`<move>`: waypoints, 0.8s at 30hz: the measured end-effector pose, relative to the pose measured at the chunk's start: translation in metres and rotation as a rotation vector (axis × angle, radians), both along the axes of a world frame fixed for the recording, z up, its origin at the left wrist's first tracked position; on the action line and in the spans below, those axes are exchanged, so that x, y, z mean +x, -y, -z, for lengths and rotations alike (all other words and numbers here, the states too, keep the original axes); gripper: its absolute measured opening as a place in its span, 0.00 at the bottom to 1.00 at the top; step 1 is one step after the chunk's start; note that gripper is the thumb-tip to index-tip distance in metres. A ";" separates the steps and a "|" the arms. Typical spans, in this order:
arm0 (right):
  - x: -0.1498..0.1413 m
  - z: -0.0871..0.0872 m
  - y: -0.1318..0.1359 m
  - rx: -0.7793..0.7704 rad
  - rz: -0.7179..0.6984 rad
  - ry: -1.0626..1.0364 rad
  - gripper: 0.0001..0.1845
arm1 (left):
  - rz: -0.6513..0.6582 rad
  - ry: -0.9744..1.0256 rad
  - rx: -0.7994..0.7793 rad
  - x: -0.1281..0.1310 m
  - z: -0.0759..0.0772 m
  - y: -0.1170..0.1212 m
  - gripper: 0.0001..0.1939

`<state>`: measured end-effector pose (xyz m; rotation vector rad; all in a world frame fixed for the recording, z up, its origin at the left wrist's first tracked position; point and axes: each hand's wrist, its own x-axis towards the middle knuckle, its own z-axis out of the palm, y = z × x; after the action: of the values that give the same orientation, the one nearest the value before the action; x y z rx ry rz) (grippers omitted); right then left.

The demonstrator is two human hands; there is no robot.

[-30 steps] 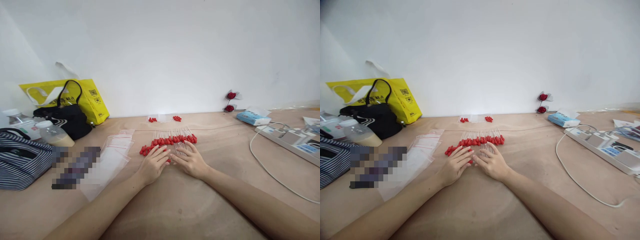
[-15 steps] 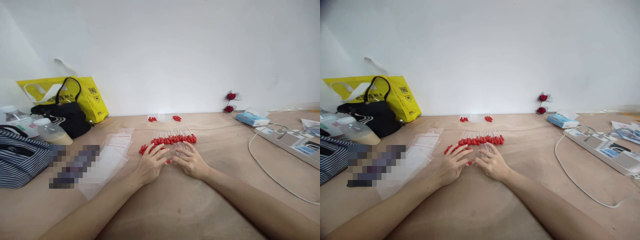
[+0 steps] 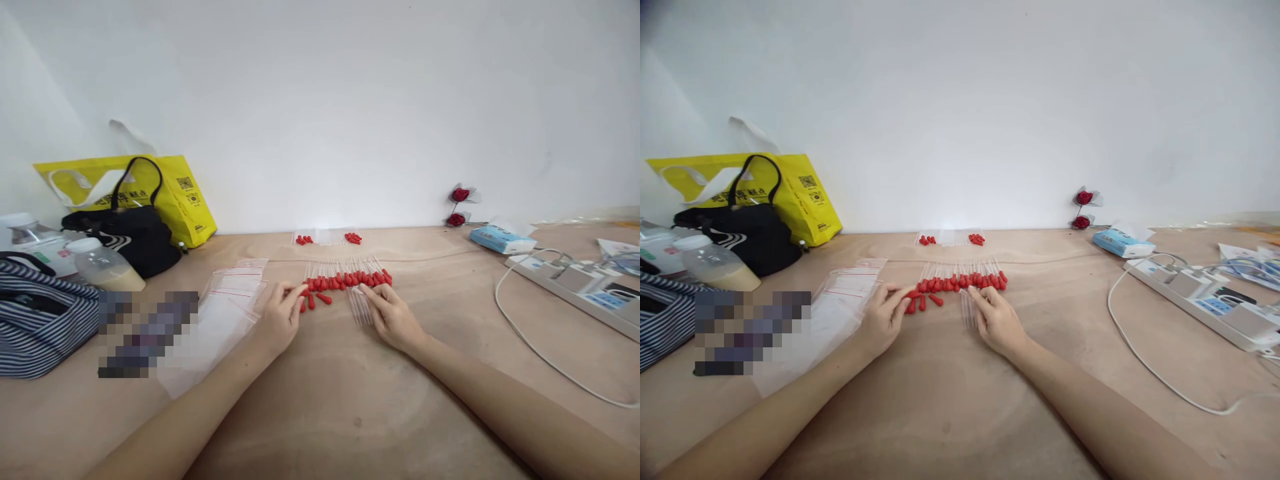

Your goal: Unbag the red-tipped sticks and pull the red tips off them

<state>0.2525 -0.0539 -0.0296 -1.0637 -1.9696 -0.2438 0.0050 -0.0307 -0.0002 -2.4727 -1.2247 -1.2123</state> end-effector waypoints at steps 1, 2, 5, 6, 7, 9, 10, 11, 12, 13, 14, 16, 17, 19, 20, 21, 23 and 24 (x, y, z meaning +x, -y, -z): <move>0.002 0.001 -0.002 -0.013 0.016 -0.035 0.21 | -0.056 0.037 -0.041 -0.005 -0.002 -0.003 0.14; 0.005 0.002 -0.003 -0.023 0.034 -0.066 0.21 | -0.111 0.067 -0.096 -0.011 -0.004 -0.007 0.14; 0.011 0.004 -0.008 -0.065 0.067 -0.112 0.17 | -0.246 0.127 -0.306 -0.032 -0.011 -0.017 0.15; 0.013 0.005 -0.009 -0.087 0.068 -0.115 0.15 | -0.279 0.136 -0.370 -0.037 -0.013 -0.020 0.15; 0.013 0.005 -0.010 -0.107 0.071 -0.117 0.14 | -0.306 0.139 -0.422 -0.041 -0.014 -0.021 0.15; 0.012 0.006 -0.011 -0.134 0.084 -0.119 0.12 | -0.347 0.117 -0.492 -0.045 -0.016 -0.023 0.14; 0.010 0.006 -0.011 -0.141 0.093 -0.119 0.11 | -0.363 0.096 -0.519 -0.045 -0.016 -0.023 0.14; 0.008 0.006 -0.011 -0.148 0.100 -0.117 0.11 | -0.373 0.076 -0.544 -0.045 -0.015 -0.023 0.14; 0.007 0.006 -0.010 -0.155 0.104 -0.116 0.11 | -0.378 0.059 -0.567 -0.044 -0.015 -0.023 0.14; 0.005 0.006 -0.010 -0.162 0.103 -0.113 0.10 | -0.378 0.049 -0.587 -0.043 -0.014 -0.023 0.14; 0.003 0.006 -0.010 -0.172 0.097 -0.110 0.10 | -0.373 0.046 -0.604 -0.043 -0.013 -0.023 0.14; 0.001 0.006 -0.008 -0.190 0.080 -0.104 0.10 | -0.350 0.049 -0.623 -0.042 -0.012 -0.023 0.13; 0.000 0.005 -0.007 -0.198 0.072 -0.099 0.10 | -0.336 0.047 -0.625 -0.043 -0.012 -0.023 0.13; -0.001 0.004 -0.006 -0.209 0.060 -0.094 0.10 | -0.325 0.028 -0.612 -0.044 -0.012 -0.024 0.13; -0.001 0.004 -0.005 -0.212 0.057 -0.092 0.10 | -0.330 0.012 -0.597 -0.044 -0.012 -0.024 0.13; -0.001 0.003 -0.004 -0.214 0.054 -0.092 0.10 | -0.341 -0.008 -0.579 -0.045 -0.012 -0.025 0.13; 0.000 0.002 -0.004 -0.218 0.050 -0.094 0.10 | -0.362 -0.048 -0.542 -0.046 -0.012 -0.026 0.13; 0.001 0.002 -0.004 -0.219 0.051 -0.097 0.10 | -0.369 -0.065 -0.529 -0.047 -0.012 -0.026 0.13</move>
<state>0.2538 -0.0498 -0.0318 -1.2427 -1.9144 -0.0025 -0.0419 -0.0047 0.0114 -2.4021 -2.0849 -0.7786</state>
